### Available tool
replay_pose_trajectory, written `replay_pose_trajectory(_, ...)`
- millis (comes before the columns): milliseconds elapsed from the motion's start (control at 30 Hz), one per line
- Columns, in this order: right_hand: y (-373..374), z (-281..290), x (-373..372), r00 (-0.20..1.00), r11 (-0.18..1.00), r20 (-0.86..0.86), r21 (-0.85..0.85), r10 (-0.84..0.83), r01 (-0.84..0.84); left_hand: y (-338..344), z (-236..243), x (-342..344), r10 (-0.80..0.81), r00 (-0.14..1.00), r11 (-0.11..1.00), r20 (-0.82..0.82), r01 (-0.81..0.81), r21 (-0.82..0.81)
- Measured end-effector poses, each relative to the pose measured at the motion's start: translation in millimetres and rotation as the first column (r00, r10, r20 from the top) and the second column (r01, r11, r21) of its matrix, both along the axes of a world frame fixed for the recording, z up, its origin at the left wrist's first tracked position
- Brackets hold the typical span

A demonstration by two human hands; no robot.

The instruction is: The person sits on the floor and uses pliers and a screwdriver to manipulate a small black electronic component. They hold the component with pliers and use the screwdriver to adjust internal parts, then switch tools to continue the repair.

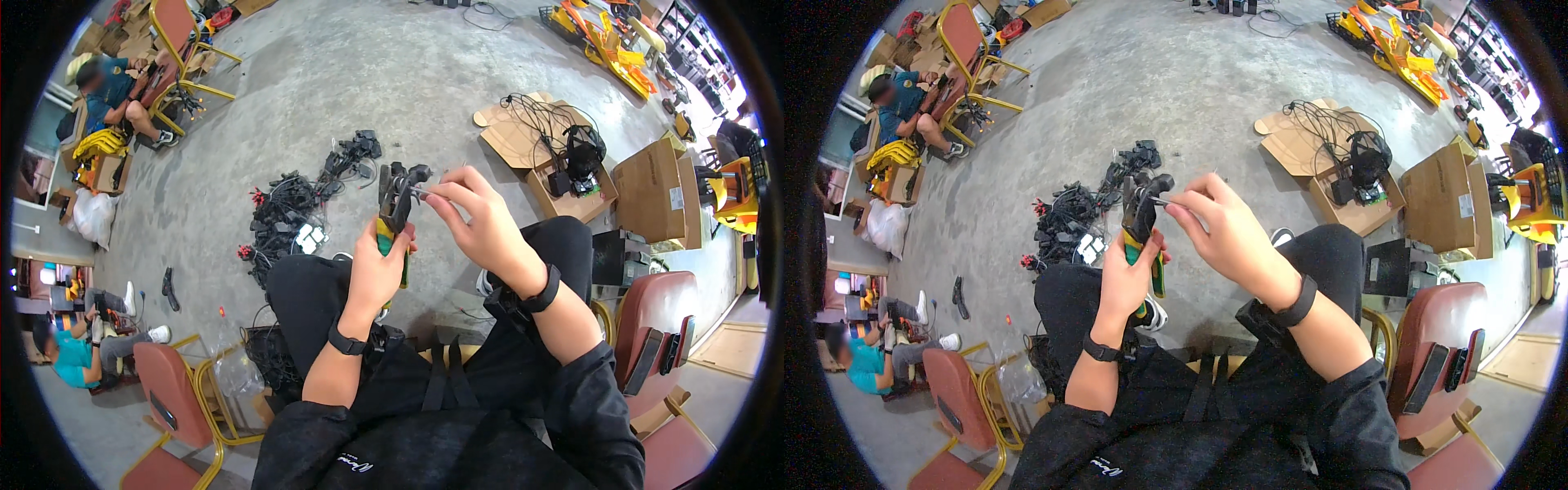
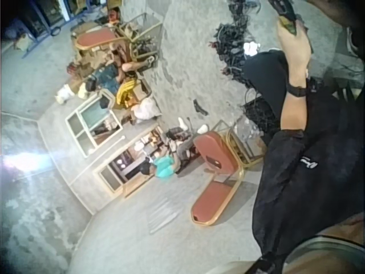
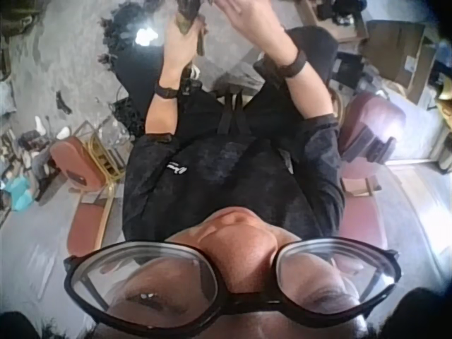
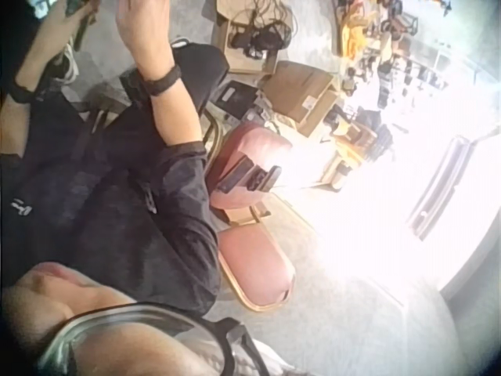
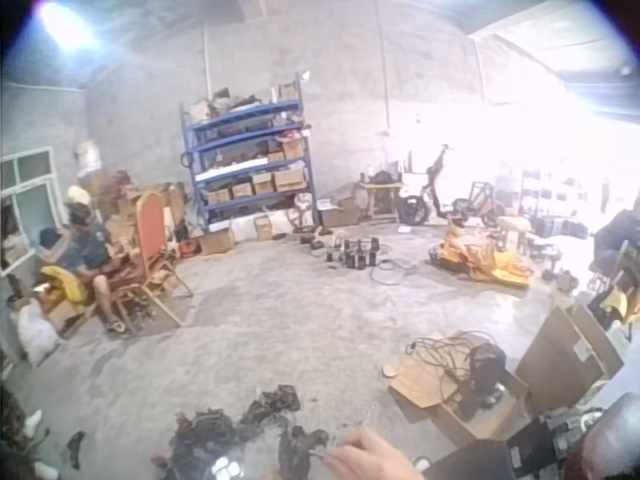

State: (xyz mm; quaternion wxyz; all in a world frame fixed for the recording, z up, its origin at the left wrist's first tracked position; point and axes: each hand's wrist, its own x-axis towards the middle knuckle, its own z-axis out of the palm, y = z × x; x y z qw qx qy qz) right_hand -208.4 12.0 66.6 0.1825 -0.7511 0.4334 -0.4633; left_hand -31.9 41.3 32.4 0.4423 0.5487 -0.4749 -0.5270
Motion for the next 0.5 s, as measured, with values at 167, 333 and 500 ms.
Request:
replay_pose_trajectory(167,1,6,-4,0.880,0.656,0.474,0.656,0.027,-0.373,-2,4,0,0.060,0.977,0.995,0.203,-0.042,-0.094)
replay_pose_trajectory(333,0,8,-5,0.775,0.483,0.630,0.690,-0.035,-0.539,0,3,-2,0.079,0.975,0.987,0.208,-0.048,-0.150)
replay_pose_trajectory(500,-1,13,-6,0.766,0.442,0.643,0.694,-0.026,-0.568,2,2,-1,0.081,0.954,0.982,0.290,-0.027,-0.186)
